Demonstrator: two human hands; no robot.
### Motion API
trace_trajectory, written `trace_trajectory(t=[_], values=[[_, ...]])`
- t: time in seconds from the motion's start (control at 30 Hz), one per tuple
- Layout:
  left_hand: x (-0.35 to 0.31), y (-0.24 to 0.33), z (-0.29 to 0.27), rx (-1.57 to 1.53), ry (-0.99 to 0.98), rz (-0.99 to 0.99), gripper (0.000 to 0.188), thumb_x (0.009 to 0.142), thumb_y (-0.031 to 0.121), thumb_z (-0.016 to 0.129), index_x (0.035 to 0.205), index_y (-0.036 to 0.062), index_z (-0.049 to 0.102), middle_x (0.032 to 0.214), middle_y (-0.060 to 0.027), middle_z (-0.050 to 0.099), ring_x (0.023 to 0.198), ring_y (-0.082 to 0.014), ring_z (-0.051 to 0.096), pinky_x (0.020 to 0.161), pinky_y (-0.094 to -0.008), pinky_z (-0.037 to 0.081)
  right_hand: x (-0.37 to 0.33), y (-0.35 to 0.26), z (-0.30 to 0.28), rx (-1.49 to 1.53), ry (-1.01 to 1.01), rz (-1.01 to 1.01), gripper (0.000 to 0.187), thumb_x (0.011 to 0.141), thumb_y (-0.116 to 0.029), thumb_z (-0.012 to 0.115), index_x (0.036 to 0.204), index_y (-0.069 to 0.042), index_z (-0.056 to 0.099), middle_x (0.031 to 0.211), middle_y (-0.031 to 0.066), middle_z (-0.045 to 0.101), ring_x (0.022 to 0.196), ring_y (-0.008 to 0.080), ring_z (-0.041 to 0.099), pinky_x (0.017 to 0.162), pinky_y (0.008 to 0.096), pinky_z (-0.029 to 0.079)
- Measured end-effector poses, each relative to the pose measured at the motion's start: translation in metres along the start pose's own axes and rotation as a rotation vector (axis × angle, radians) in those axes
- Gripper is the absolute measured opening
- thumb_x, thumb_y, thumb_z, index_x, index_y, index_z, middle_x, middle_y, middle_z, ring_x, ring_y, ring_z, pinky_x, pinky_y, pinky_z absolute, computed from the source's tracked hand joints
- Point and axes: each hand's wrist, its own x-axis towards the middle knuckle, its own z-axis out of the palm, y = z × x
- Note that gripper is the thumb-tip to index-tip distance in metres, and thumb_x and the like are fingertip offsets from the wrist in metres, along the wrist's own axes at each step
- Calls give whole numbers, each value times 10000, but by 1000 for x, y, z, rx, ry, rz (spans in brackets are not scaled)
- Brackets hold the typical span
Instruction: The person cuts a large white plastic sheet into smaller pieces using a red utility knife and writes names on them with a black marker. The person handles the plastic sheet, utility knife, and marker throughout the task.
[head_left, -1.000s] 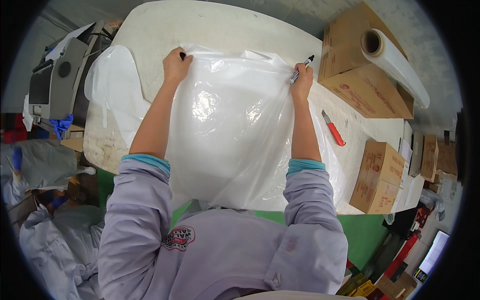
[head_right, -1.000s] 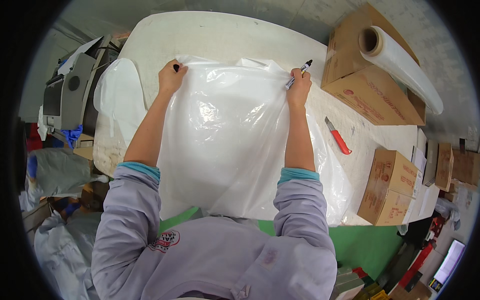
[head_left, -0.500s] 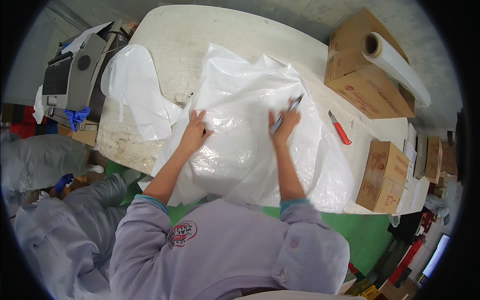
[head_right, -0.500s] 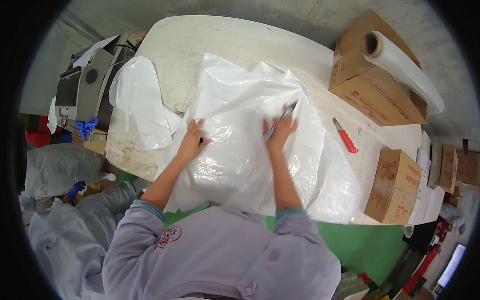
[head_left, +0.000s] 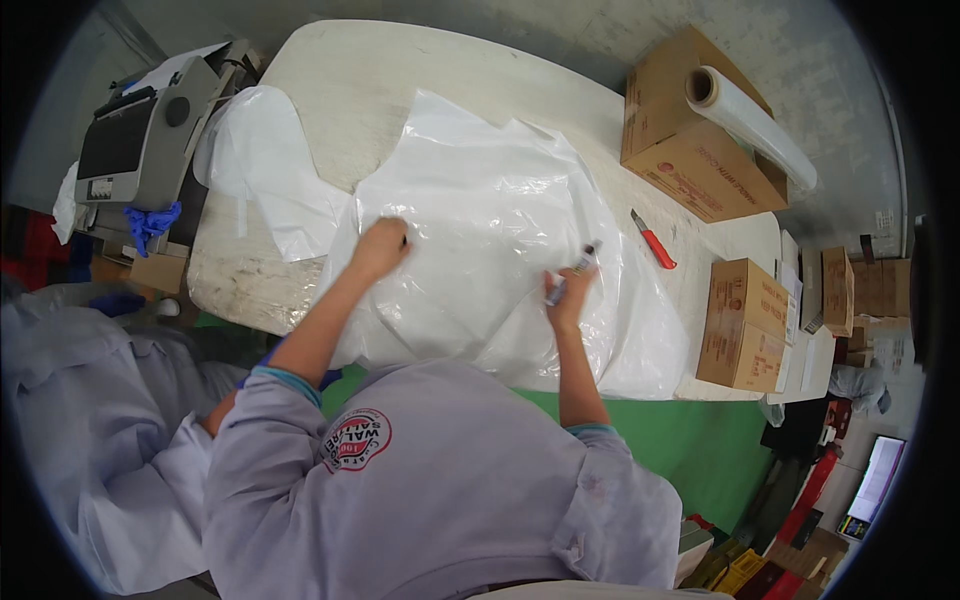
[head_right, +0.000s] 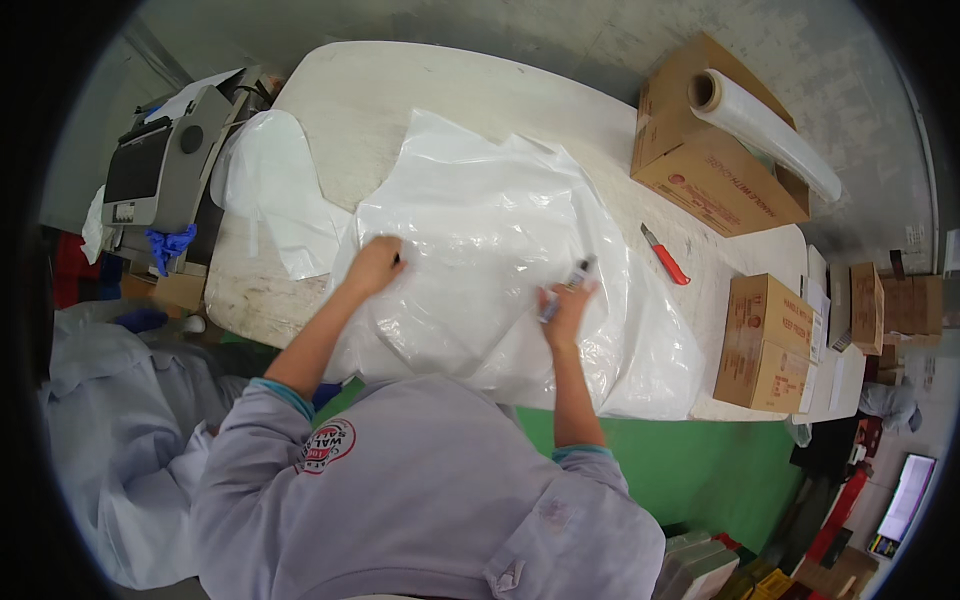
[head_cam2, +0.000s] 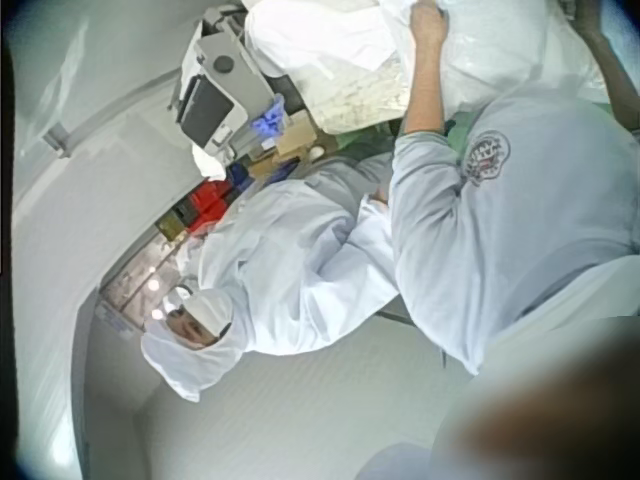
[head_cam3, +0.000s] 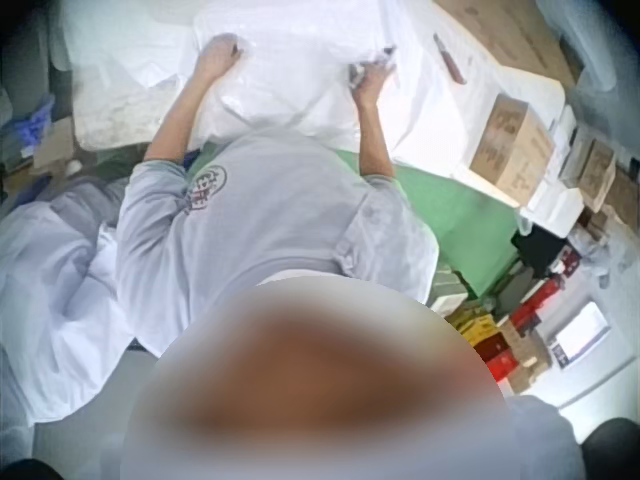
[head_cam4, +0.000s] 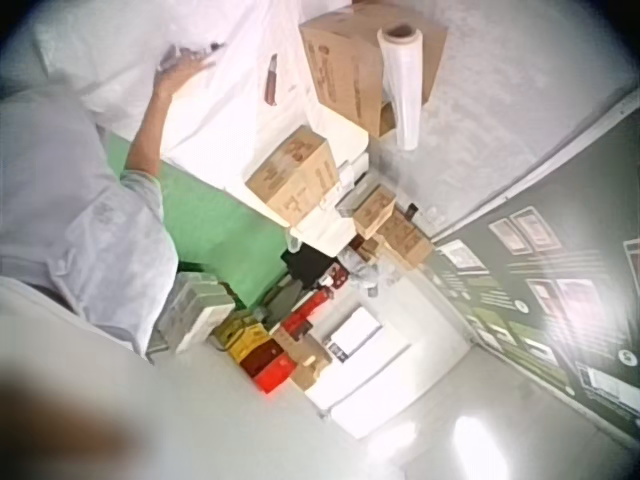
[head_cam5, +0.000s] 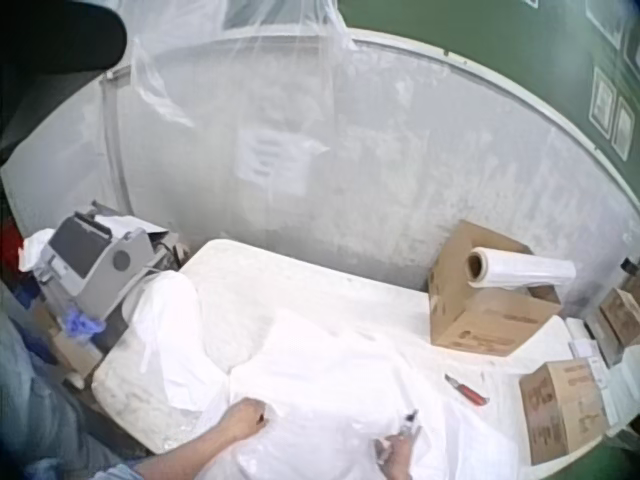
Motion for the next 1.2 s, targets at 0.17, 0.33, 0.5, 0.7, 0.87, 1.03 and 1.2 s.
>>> trace_trajectory(t=[0.17,0.33,0.5,0.7,0.87,1.03,1.2], values=[[-32,-11,24,355,88,-51,252,622,195,684,794,34,595,1178,-84,457,1171,-236,336,962,-558,176,82,-106,81,73,-455,-452,165,721,-200,621,836,-105,550,1227,262,325,1228,343,232,959,603,112],[-32,-41,9,333,72,-161,297,590,235,709,785,38,603,1278,-39,368,1253,-208,226,942,-635,112,120,-86,147,68,-542,-574,257,723,-241,626,901,-100,506,1215,264,340,1218,351,244,942,590,167],[-21,-61,-4,151,93,-174,265,613,223,696,748,25,584,1280,-25,374,1242,-191,254,938,-640,95,117,-108,157,312,-494,-455,299,698,-243,659,905,-113,486,1203,255,364,1210,359,260,922,598,188],[3,-48,-5,217,388,-36,201,635,195,675,731,53,570,1008,-21,557,977,-180,461,820,-431,305,134,-64,177,132,-520,-331,251,735,-198,614,929,-94,492,1182,235,397,1187,351,296,935,573,194],[25,-54,2,215,261,66,226,623,219,686,769,68,602,1146,-7,491,1117,-160,391,865,-430,303,164,-41,176,60,-554,-338,250,754,-224,591,939,-85,498,1198,241,377,1180,360,292,952,531,215],[44,-66,-20,273,127,-19,227,613,231,695,733,62,603,1262,33,397,1220,-153,291,967,-505,221,183,-27,178,-3,-516,-331,270,767,-244,577,954,-66,497,1188,257,379,1175,371,293,958,518,218],[34,-62,-30,357,129,-51,198,615,219,694,702,68,601,1247,46,413,1245,-191,240,972,-554,176,184,-46,169,-3,-414,-283,316,771,-242,576,1015,-59,493,1126,232,442,1122,374,354,961,503,231]])
